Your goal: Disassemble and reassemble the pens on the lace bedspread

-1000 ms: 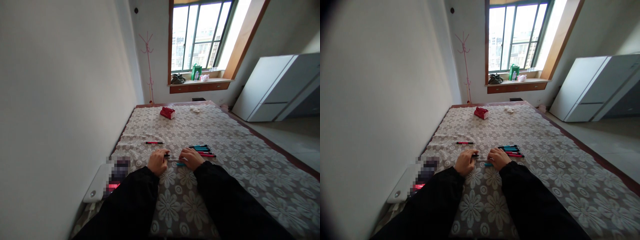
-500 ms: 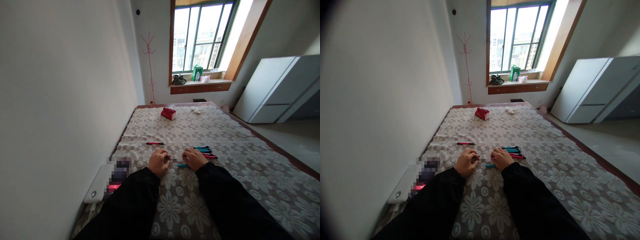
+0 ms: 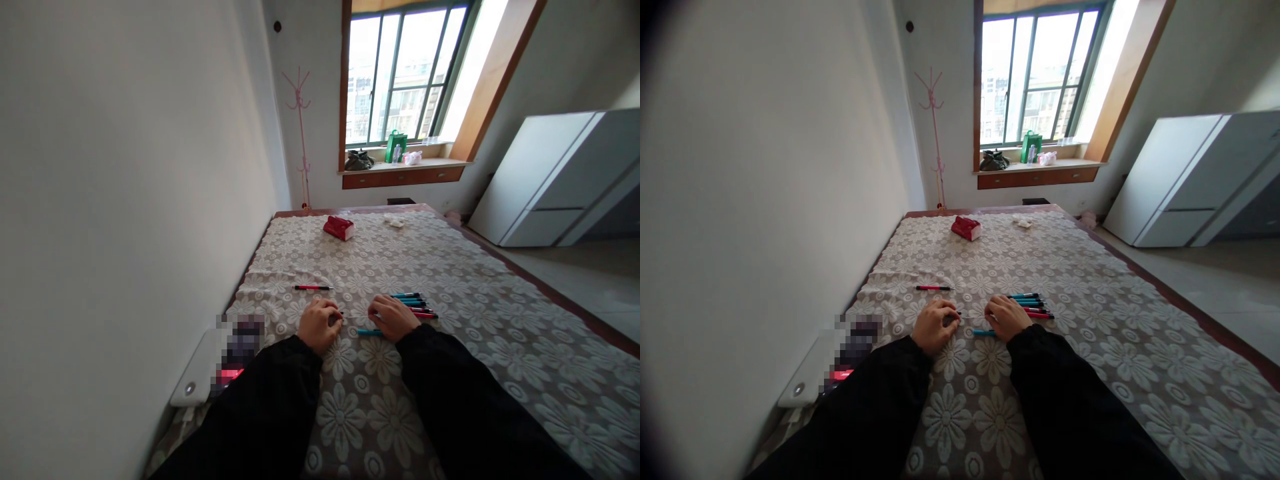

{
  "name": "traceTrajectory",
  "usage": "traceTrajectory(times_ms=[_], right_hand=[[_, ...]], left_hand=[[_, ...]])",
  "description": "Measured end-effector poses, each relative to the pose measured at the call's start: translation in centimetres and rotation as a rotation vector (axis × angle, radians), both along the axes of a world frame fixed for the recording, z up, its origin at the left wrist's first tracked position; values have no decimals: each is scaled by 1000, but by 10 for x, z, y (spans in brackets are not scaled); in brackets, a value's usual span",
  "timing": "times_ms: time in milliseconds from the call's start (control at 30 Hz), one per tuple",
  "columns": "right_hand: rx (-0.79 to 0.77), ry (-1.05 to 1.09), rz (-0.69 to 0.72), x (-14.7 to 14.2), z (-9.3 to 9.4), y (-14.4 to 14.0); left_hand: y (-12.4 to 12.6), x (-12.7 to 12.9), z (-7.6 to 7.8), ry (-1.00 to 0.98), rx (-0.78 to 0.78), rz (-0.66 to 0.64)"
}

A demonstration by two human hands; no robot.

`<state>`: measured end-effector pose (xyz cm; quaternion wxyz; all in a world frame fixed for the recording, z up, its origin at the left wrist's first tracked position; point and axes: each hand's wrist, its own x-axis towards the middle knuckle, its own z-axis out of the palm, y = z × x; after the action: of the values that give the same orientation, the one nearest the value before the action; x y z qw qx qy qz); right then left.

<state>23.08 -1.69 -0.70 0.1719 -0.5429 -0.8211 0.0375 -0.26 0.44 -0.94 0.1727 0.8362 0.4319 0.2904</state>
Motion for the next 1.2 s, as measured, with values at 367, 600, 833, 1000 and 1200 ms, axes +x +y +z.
traceTrajectory(times_ms=[367,600,833,1000,1200], right_hand=[[-9,30,33,-10,-9,-1],[-53,185,42,-23,-14,-4],[-84,358,-31,-23,-11,-4],[-44,407,-101,-18,-10,-1],[-33,330,-149,-10,-16,2]], left_hand=[[0,0,1,-7,35,-39],[-4,5,5,-29,79,-124],[-6,3,14,-182,117,18],[0,1,5,-74,61,73],[2,0,-4,82,-8,90]])
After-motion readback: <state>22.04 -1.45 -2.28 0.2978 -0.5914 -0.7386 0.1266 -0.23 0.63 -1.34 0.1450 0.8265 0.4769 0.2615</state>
